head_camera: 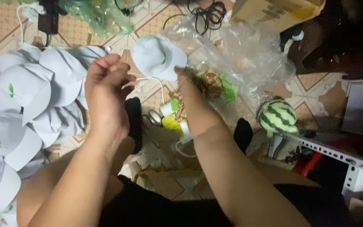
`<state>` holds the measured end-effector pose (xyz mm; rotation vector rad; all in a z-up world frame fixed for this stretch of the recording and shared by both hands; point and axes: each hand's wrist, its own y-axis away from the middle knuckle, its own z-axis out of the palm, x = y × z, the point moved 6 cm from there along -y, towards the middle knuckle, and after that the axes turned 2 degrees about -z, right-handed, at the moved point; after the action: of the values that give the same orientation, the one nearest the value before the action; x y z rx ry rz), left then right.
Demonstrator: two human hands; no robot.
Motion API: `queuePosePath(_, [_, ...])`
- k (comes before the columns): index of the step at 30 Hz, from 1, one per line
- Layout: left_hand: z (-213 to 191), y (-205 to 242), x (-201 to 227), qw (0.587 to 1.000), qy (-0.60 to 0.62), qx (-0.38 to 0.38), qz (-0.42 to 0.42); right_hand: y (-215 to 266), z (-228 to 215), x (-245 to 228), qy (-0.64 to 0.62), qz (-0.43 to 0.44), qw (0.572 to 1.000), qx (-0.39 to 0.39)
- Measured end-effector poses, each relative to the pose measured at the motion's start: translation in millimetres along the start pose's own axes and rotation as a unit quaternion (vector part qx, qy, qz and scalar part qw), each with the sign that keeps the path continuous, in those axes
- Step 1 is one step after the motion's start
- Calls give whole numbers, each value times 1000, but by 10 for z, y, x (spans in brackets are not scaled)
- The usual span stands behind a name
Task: The person sits on the floor and processes white baseball caps with a green leaf logo. They wipe the caps with a cloth, apply a spray, and use a handheld steamer to treat the logo area. The person handles multiple caps one at a time, repeating the sequence of wiping, spraying, and steaming.
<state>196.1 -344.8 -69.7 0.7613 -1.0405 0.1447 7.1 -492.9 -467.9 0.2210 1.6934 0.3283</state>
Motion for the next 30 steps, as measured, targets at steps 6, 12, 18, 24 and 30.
queuePosePath(6, [70, -74, -234, 997, -68, -23, -38, 424, 161, -525, 148, -73, 984, 63])
queuePosePath(12, [243, -68, -553, 967, -245, -67, -4, 1628, -316, -1965, 265, -416, 866, 82])
queuePosePath(18, [597, 604, -767, 918, -291, -209, 168, 2844, -944, -3146, 303, -526, 794, 22])
queuePosePath(24, [787, 1242, -845, 853, -245, -416, 198, 3470, -1585, -3353, 341, -449, 825, -39])
queuePosePath(30, [685, 1072, -839, 855, -444, -223, 148, 3161, -2230, -2632, 73, -235, 969, 35])
